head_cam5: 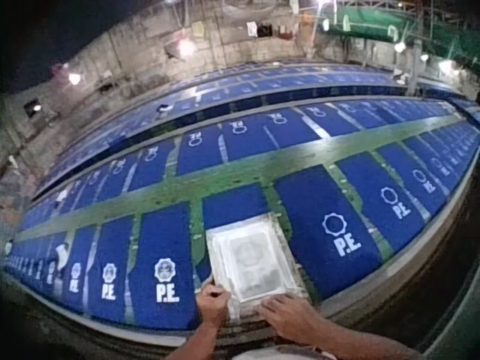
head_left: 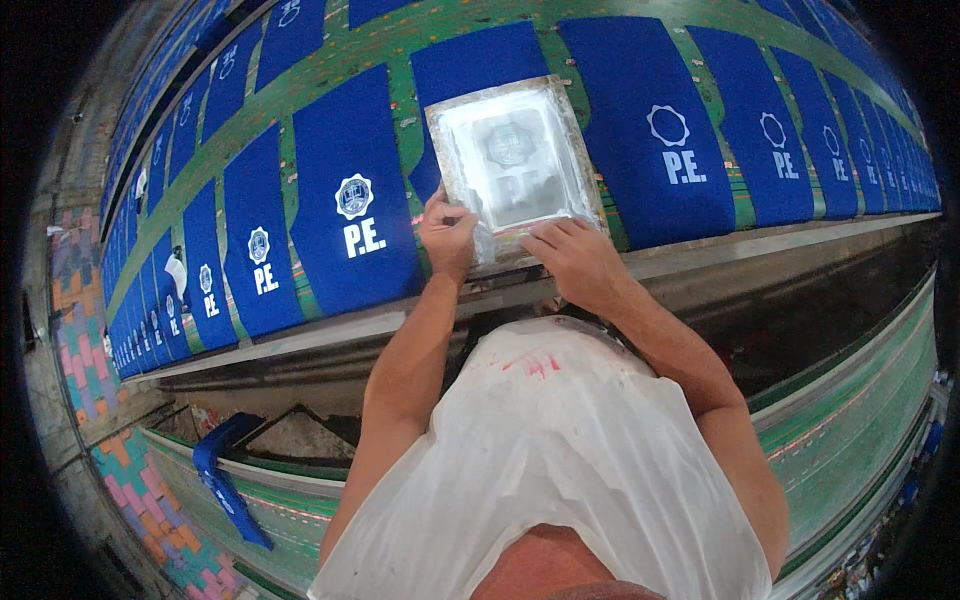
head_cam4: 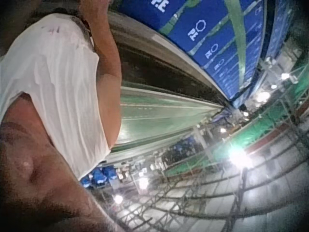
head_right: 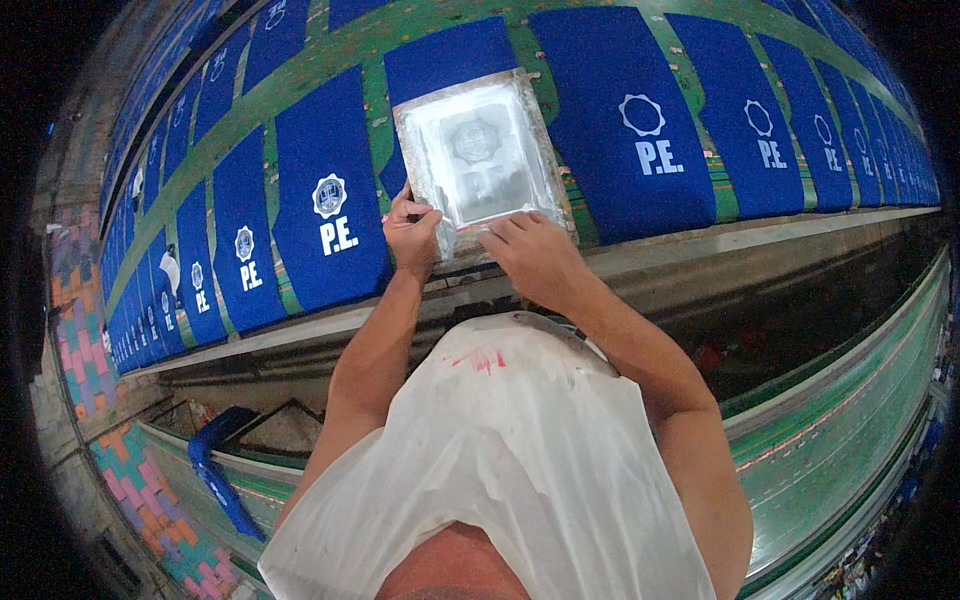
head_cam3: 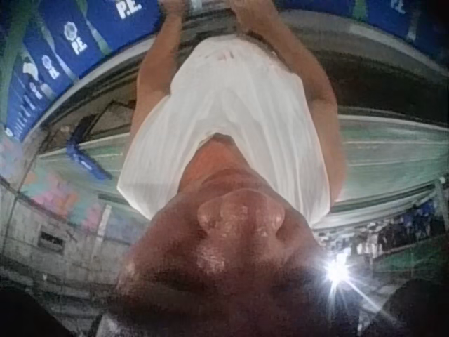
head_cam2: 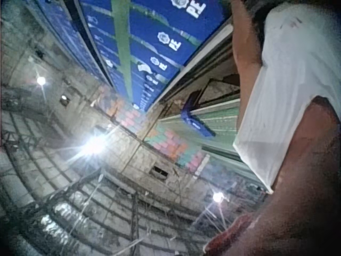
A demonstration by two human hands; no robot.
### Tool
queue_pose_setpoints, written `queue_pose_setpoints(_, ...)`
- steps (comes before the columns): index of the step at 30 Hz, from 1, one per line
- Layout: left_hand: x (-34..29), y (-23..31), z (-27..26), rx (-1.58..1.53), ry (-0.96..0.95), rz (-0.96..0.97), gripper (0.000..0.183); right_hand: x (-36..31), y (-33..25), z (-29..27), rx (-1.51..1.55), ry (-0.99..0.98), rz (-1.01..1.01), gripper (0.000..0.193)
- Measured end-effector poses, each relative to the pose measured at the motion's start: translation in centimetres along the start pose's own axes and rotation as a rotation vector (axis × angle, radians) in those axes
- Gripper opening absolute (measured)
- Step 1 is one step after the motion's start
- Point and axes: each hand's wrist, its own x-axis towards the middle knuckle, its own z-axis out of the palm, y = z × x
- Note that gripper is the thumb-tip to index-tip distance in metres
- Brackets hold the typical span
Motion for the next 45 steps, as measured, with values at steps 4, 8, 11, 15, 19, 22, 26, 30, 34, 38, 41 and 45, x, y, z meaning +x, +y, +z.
queue_pose_setpoints(4,0.0,0.2,-0.1,0.112,-0.01,-0.023,0.016,2.0,0.6,-0.3,-0.01,-0.117,0.061,0.043)
queue_pose_setpoints(8,-0.2,0.8,0.2,0.132,0.0,-0.081,0.035,3.2,0.2,-2.3,0.061,-0.16,0.144,0.046)
queue_pose_setpoints(11,0.3,2.1,-0.1,0.351,-0.095,-0.093,0.068,2.2,-0.2,-2.1,0.039,-0.156,0.136,0.045)
queue_pose_setpoints(15,3.0,6.4,-0.7,0.788,-0.222,0.124,0.066,0.7,-1.5,-1.2,0.014,-0.125,0.187,0.047)
queue_pose_setpoints(19,5.7,8.2,-1.9,1.092,-0.499,0.19,0.061,0.0,-1.9,-0.3,0.008,-0.04,0.142,0.048)
queue_pose_setpoints(22,6.5,9.7,-1.7,1.15,-0.596,0.138,0.053,-0.4,-1.9,0.1,-0.011,0.002,0.114,0.047)
queue_pose_setpoints(26,6.5,7.9,-2.1,1.058,-0.594,0.14,0.049,-0.3,-1.8,0.7,-0.023,-0.011,0.14,0.05)
queue_pose_setpoints(30,6.9,8.1,-1.9,1.053,-0.625,0.117,0.047,2.3,0.3,1.3,-0.036,0.007,0.099,0.048)
queue_pose_setpoints(34,6.8,8.4,-2.0,1.016,-0.608,0.102,0.047,6.4,5.1,2.7,-0.114,0.013,0.073,0.049)
queue_pose_setpoints(38,7.1,9.7,-1.4,1.055,-0.625,0.006,0.043,11.1,8.7,2.7,-0.115,0.056,0.047,0.046)
queue_pose_setpoints(41,7.2,9.4,-0.9,1.088,-0.601,-0.063,0.049,14.0,11.0,2.6,-0.113,0.042,0.066,0.05)
queue_pose_setpoints(45,7.1,9.9,-0.2,1.132,-0.588,-0.074,0.047,16.9,12.8,2.0,-0.125,-0.004,0.048,0.051)
